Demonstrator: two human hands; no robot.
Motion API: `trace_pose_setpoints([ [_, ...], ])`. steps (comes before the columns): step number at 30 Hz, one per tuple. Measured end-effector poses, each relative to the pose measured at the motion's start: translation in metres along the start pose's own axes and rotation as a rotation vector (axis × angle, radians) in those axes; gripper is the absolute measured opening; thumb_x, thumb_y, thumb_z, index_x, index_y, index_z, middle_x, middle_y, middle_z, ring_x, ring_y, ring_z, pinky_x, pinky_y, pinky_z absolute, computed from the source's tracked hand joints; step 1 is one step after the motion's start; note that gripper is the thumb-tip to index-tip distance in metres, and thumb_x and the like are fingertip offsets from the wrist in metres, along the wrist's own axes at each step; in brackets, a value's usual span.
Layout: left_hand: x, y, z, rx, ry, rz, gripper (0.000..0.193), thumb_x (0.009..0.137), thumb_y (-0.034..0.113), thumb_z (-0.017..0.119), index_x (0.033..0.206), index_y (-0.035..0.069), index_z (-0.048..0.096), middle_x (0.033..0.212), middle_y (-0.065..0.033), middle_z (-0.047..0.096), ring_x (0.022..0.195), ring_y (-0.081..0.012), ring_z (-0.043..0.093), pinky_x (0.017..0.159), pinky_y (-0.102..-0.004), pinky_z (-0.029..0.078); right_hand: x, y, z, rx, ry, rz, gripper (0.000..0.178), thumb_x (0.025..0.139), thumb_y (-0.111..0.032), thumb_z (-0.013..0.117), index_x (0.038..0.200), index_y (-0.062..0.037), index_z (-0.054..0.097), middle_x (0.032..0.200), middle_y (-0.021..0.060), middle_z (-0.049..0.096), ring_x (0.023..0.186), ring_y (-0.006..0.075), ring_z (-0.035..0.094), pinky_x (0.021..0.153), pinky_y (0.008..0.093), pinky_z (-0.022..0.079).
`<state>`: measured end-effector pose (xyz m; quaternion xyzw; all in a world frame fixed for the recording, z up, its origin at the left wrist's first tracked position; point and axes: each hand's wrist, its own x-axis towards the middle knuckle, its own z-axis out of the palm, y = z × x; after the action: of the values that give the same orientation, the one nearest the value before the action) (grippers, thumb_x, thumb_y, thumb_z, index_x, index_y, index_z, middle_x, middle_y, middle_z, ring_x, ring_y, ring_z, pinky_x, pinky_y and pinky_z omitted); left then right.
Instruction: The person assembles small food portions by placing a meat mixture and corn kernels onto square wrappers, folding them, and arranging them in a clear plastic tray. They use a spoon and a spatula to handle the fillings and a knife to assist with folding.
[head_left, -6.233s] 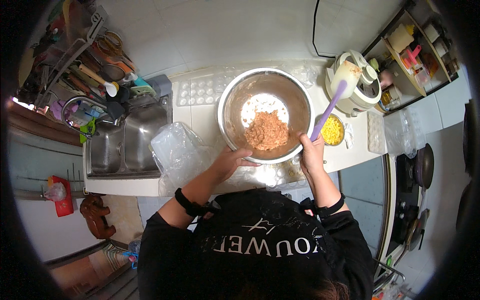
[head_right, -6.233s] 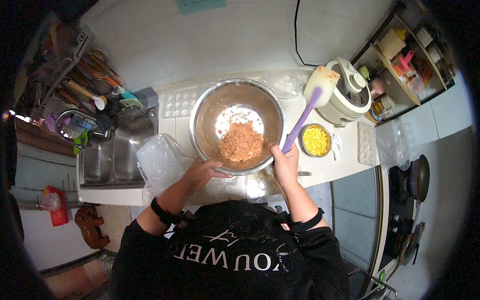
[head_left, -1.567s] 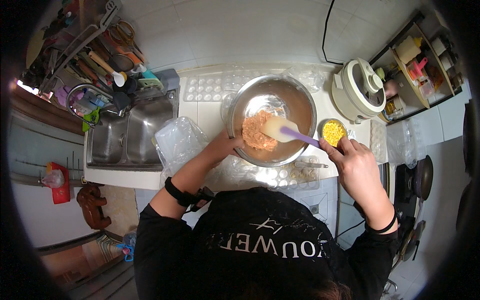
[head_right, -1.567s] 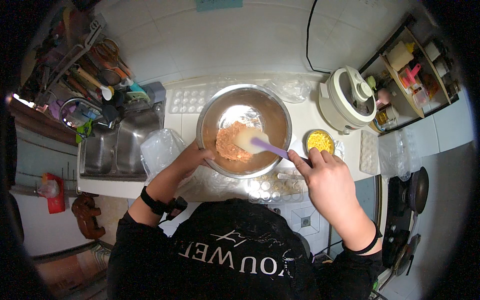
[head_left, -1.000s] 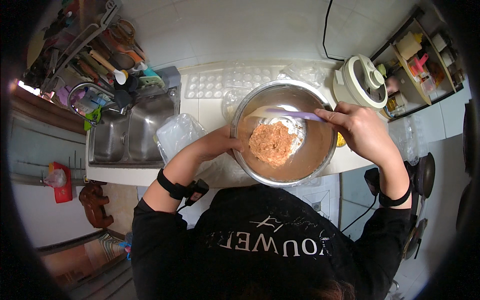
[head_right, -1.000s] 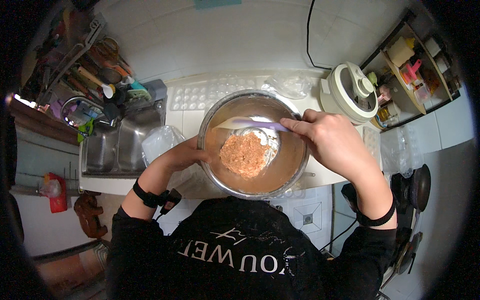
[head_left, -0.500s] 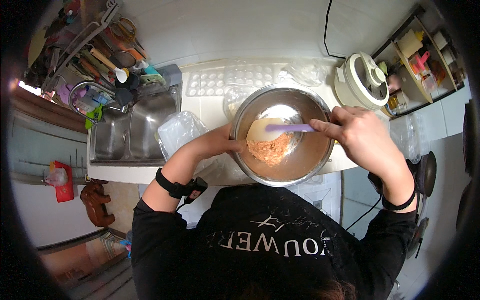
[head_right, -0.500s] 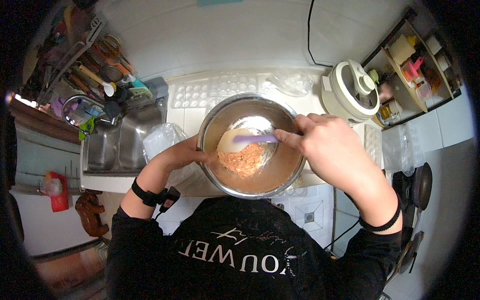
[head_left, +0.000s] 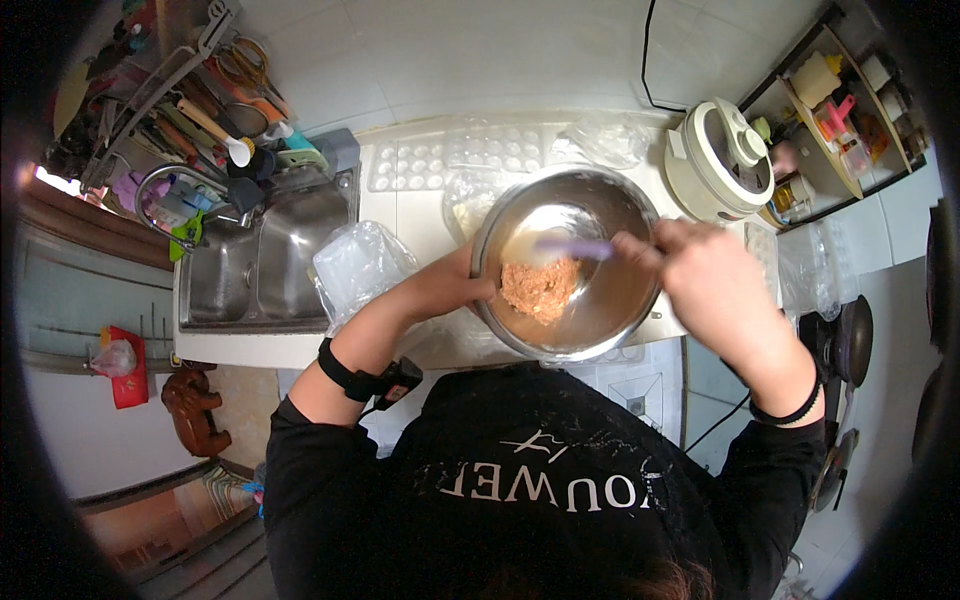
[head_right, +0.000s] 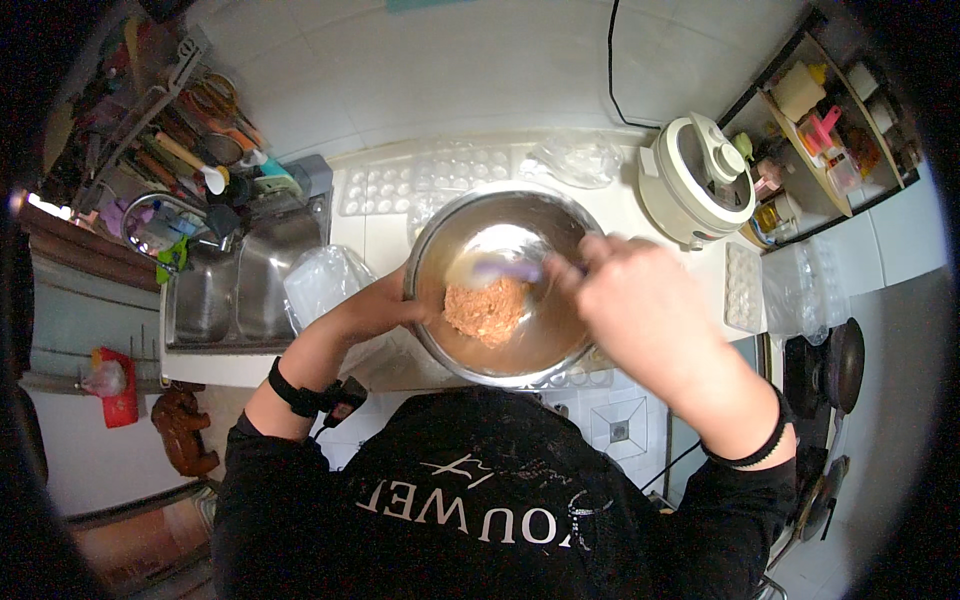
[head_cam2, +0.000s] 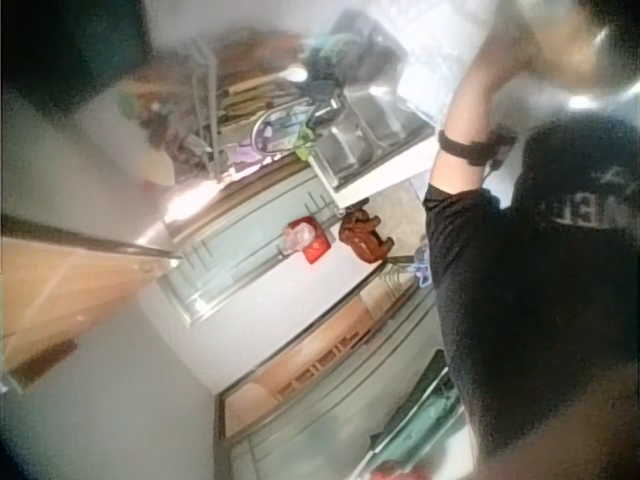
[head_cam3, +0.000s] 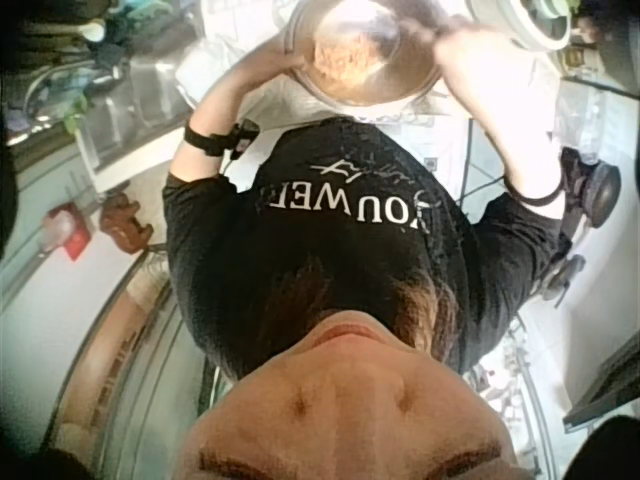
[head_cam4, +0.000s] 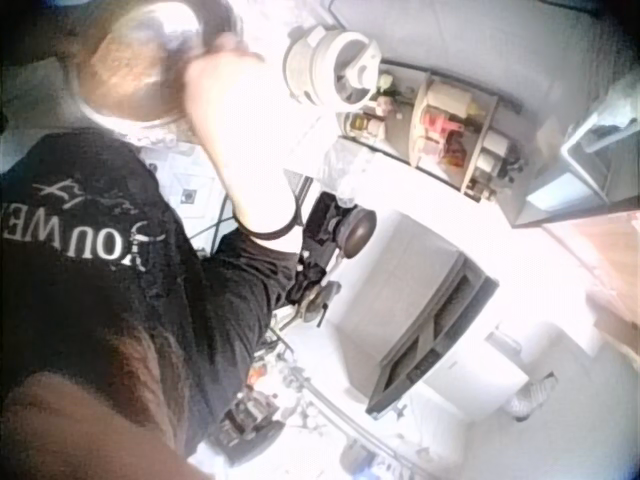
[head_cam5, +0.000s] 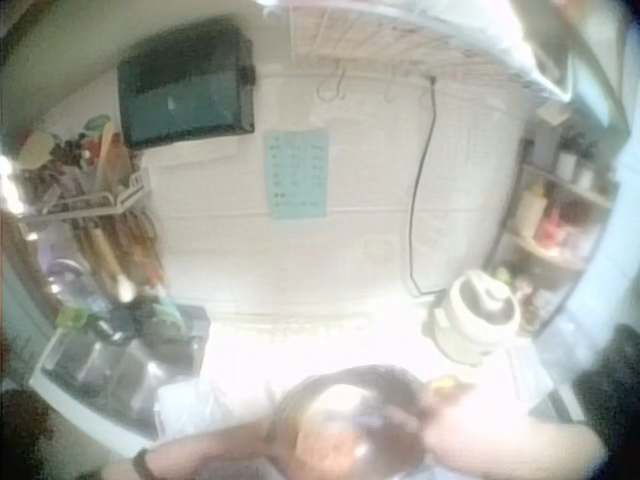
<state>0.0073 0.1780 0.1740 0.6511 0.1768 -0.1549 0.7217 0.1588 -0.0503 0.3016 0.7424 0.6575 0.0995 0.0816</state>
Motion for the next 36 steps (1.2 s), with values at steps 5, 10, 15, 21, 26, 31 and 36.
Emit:
trace_pose_setpoints([
  [5, -0.002, -0.003, 0.003, -0.064, 0.174, -0.027, 0.071, 0.075, 0.009, 0.06, 0.138, 0.007, 0.029, 0.115, -0.0083, 0.054, 0.096, -0.0168, 0.057, 0.07, -0.0289, 0.051, -0.021, 0.002, 0.006, 0.113, -0.141, 0.142, 0.038, 0.08, -0.004, 0.053, 0.117, -0.011, 0.061, 0.071, 0.0095, 0.054, 0.061, 0.0259, 0.059, 0.059, 0.0359, 0.05],
  [10, -0.001, -0.011, 0.005, -0.013, 0.304, -0.003, 0.072, 0.075, 0.002, 0.053, 0.14, 0.007, 0.023, 0.117, -0.0117, 0.052, 0.094, -0.0176, 0.059, 0.066, -0.0287, 0.054, -0.04, 0.019, 0.018, 0.245, -0.177, 0.415, 0.029, 0.085, -0.006, 0.05, 0.112, -0.0066, 0.061, 0.077, 0.0184, 0.061, 0.067, 0.036, 0.059, 0.062, 0.0433, 0.048],
  [15, 0.002, -0.022, 0.017, -0.025, 0.324, 0.215, 0.073, 0.076, 0.002, 0.053, 0.141, 0.004, 0.019, 0.129, -0.0113, 0.045, 0.111, -0.0194, 0.05, 0.088, -0.0325, 0.047, -0.037, 0.026, 0.038, 0.335, -0.238, 0.494, 0.018, 0.086, -0.009, 0.05, 0.098, -0.0027, 0.062, 0.072, 0.0212, 0.062, 0.069, 0.0379, 0.061, 0.063, 0.045, 0.048],
  [21, 0.003, -0.032, 0.021, -0.01, 0.31, 0.362, 0.076, 0.077, 0.001, 0.05, 0.143, 0.002, 0.013, 0.135, -0.0122, 0.039, 0.123, -0.0195, 0.04, 0.101, -0.0331, 0.035, -0.028, 0.03, 0.043, 0.517, -0.218, 0.495, 0.02, 0.085, -0.008, 0.05, 0.098, -0.0028, 0.064, 0.072, 0.0218, 0.062, 0.069, 0.0377, 0.061, 0.063, 0.0441, 0.048],
  [26, 0.003, -0.035, 0.024, -0.05, 0.273, 0.3, 0.076, 0.074, 0.0, 0.051, 0.142, 0.002, 0.017, 0.135, -0.0115, 0.039, 0.123, -0.0198, 0.041, 0.102, -0.0339, 0.035, -0.01, 0.012, 0.033, 0.285, -0.074, 0.265, 0.026, 0.085, -0.01, 0.053, 0.108, -0.0078, 0.064, 0.067, 0.014, 0.058, 0.058, 0.0299, 0.06, 0.056, 0.0395, 0.049],
  [31, 0.004, -0.032, 0.023, -0.051, 0.376, 0.31, 0.071, 0.074, 0.002, 0.052, 0.14, 0.002, 0.023, 0.128, -0.0112, 0.046, 0.112, -0.0203, 0.051, 0.092, -0.0331, 0.044, -0.017, -0.013, 0.016, -0.059, -0.098, 0.117, 0.048, 0.075, -0.005, 0.053, 0.123, -0.0095, 0.056, 0.079, 0.0079, 0.053, 0.068, 0.0218, 0.059, 0.06, 0.033, 0.05],
  [36, 0.0, -0.027, 0.012, -0.168, 0.403, 0.173, 0.066, 0.076, 0.003, 0.051, 0.137, 0.0, 0.023, 0.118, -0.0108, 0.051, 0.096, -0.016, 0.057, 0.07, -0.0264, 0.053, -0.021, -0.03, 0.027, -0.043, -0.119, 0.116, 0.06, 0.07, -0.001, 0.054, 0.129, -0.0095, 0.051, 0.08, 0.0078, 0.048, 0.073, 0.0229, 0.054, 0.065, 0.0334, 0.048],
])
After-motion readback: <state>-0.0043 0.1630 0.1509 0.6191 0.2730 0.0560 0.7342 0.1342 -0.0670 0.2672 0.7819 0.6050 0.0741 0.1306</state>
